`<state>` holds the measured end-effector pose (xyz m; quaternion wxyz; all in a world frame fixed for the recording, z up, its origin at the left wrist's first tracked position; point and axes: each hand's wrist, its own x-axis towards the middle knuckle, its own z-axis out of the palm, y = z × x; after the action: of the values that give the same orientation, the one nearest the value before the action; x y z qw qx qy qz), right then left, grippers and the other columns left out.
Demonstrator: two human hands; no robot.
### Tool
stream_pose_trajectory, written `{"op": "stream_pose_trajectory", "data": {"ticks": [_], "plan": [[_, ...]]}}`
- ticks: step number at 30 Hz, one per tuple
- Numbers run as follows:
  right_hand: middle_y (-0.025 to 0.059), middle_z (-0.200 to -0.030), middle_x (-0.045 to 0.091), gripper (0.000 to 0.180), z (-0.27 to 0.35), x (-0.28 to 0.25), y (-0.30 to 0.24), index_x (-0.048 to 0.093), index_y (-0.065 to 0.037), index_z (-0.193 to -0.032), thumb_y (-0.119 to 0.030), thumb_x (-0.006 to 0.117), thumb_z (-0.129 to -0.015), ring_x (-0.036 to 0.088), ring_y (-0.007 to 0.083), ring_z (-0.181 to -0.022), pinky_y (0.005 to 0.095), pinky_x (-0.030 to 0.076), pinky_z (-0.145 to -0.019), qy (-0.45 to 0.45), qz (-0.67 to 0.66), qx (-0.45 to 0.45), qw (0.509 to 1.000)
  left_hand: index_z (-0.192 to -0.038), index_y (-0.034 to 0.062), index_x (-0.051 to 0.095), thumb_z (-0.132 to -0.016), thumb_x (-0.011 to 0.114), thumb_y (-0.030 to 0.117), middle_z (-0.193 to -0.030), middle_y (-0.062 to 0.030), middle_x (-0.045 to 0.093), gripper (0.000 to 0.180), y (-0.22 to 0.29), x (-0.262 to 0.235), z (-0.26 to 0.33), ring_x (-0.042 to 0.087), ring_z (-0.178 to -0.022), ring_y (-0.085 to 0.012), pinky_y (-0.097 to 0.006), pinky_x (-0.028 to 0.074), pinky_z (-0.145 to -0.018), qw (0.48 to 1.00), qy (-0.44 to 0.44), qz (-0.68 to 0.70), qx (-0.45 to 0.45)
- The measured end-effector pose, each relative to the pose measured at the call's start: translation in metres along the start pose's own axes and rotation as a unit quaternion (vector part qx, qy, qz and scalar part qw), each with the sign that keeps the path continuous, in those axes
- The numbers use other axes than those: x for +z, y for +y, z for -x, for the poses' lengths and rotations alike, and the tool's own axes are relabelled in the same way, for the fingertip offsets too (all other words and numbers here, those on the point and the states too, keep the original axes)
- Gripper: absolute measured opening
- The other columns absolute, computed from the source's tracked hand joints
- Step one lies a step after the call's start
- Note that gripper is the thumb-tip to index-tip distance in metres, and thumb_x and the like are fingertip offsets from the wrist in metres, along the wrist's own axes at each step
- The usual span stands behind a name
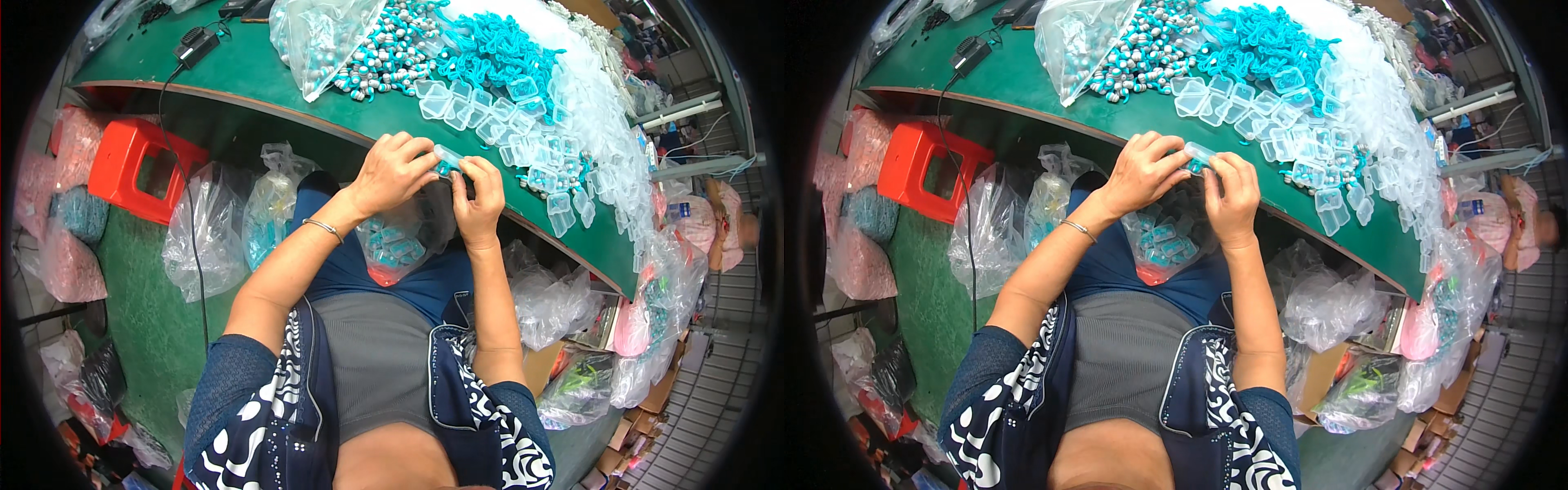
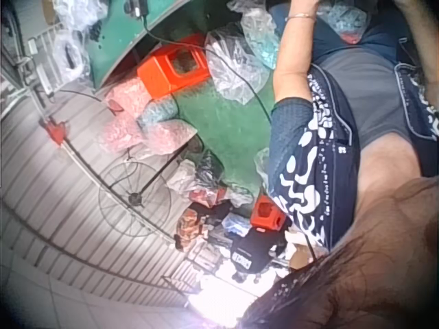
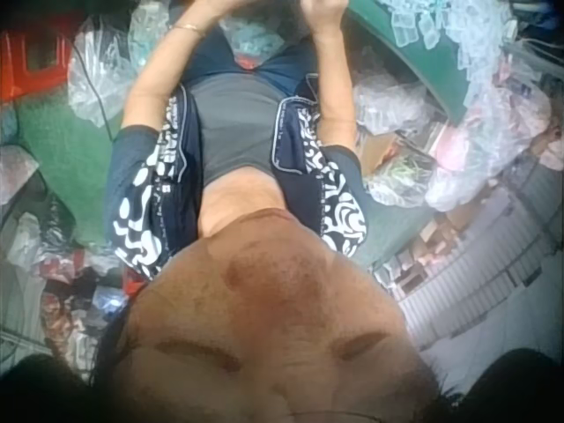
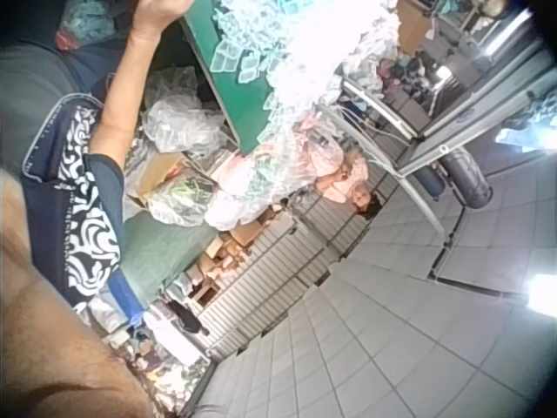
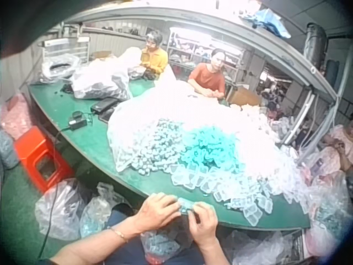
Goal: Sorting small blue beads and packing them into small clear plastic containers at a workshop table.
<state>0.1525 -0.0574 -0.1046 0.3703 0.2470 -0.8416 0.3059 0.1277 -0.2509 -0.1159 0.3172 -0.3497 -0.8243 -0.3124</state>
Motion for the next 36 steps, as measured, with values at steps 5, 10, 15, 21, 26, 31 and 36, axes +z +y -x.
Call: {"op": "stream_pose_trajectory", "data": {"ticks": [5, 10, 15, 21, 26, 31, 36], "plan": [[0.0134, -0.099, 0.066, 0.027, 0.002, 0.000, 0.002, 0.065, -0.004, -0.099, 0.004, 0.076, -0.075, 0.064, 0.0330, -0.091, 0.0416, 0.053, -0.078, 0.006, -0.015, -0.014, 1.000, -0.105, 0.0108, 0.067, -0.077, 0.076, 0.021, -0.106, -0.0011, 0.062, 0.031, 0.003, 0.004, 0.005, 0.057, -0.086, -0.0195, -0.035, 0.043, -0.074, 1.000, 0.021, -0.022, 0.009], [0.0132, -0.097, 0.065, 0.026, 0.002, 0.002, 0.002, 0.065, -0.004, -0.097, 0.004, 0.077, -0.075, 0.064, 0.0328, -0.089, 0.0411, 0.053, -0.077, 0.008, -0.028, -0.013, 0.999, -0.103, 0.0099, 0.068, -0.079, 0.076, 0.017, -0.105, -0.0022, 0.066, 0.026, 0.002, 0.010, 0.013, 0.062, -0.086, -0.0202, -0.036, 0.044, -0.077, 0.998, 0.066, 0.007, 0.000], [0.0131, -0.096, 0.065, 0.026, 0.001, 0.002, 0.001, 0.065, -0.004, -0.095, 0.003, 0.078, -0.074, 0.064, 0.0328, -0.088, 0.0412, 0.053, -0.077, 0.007, -0.029, -0.006, 1.000, -0.099, 0.0091, 0.069, -0.079, 0.077, 0.016, -0.100, -0.0024, 0.069, 0.022, 0.001, 0.009, 0.012, 0.064, -0.084, -0.0215, -0.036, 0.045, -0.079, 0.996, 0.086, 0.032, -0.007], [0.0128, -0.095, 0.065, 0.025, 0.000, 0.000, 0.003, 0.065, -0.004, -0.095, 0.003, 0.078, -0.074, 0.064, 0.0328, -0.088, 0.0416, 0.053, -0.077, 0.003, -0.027, -0.017, 0.999, -0.097, 0.0088, 0.069, -0.078, 0.078, 0.014, -0.098, -0.0036, 0.070, 0.022, 0.004, 0.009, 0.011, 0.065, -0.083, -0.0230, -0.037, 0.046, -0.079, 0.994, 0.097, 0.045, -0.035], [0.0125, -0.095, 0.065, 0.026, -0.001, -0.001, 0.002, 0.065, -0.004, -0.095, 0.003, 0.077, -0.074, 0.064, 0.0328, -0.088, 0.0418, 0.053, -0.078, 0.000, -0.026, -0.032, 0.999, -0.098, 0.0082, 0.068, -0.078, 0.077, 0.013, -0.095, -0.0051, 0.070, 0.023, 0.005, 0.007, 0.009, 0.065, -0.085, -0.0253, -0.037, 0.046, -0.079, 0.992, 0.087, 0.059, -0.064], [0.0122, -0.095, 0.065, 0.027, -0.003, -0.003, 0.003, 0.065, -0.003, -0.096, 0.003, 0.077, -0.073, 0.064, 0.0333, -0.089, 0.0419, 0.053, -0.079, -0.013, -0.022, -0.043, 0.999, -0.107, 0.0081, 0.067, -0.079, 0.077, 0.013, -0.103, -0.0065, 0.069, 0.030, 0.007, -0.003, 0.002, 0.066, -0.090, -0.0262, -0.037, 0.047, -0.078, 0.994, 0.029, 0.064, -0.089], [0.0129, -0.099, 0.065, 0.031, -0.001, -0.005, 0.001, 0.066, -0.003, -0.100, 0.002, 0.077, -0.072, 0.063, 0.0338, -0.094, 0.0425, 0.053, -0.081, -0.037, -0.015, -0.043, 0.998, -0.116, 0.0094, 0.065, -0.080, 0.076, 0.015, -0.111, -0.0073, 0.066, 0.038, 0.007, -0.013, -0.011, 0.065, -0.093, -0.0264, -0.038, 0.048, -0.077, 0.997, -0.051, 0.029, -0.044]]}}
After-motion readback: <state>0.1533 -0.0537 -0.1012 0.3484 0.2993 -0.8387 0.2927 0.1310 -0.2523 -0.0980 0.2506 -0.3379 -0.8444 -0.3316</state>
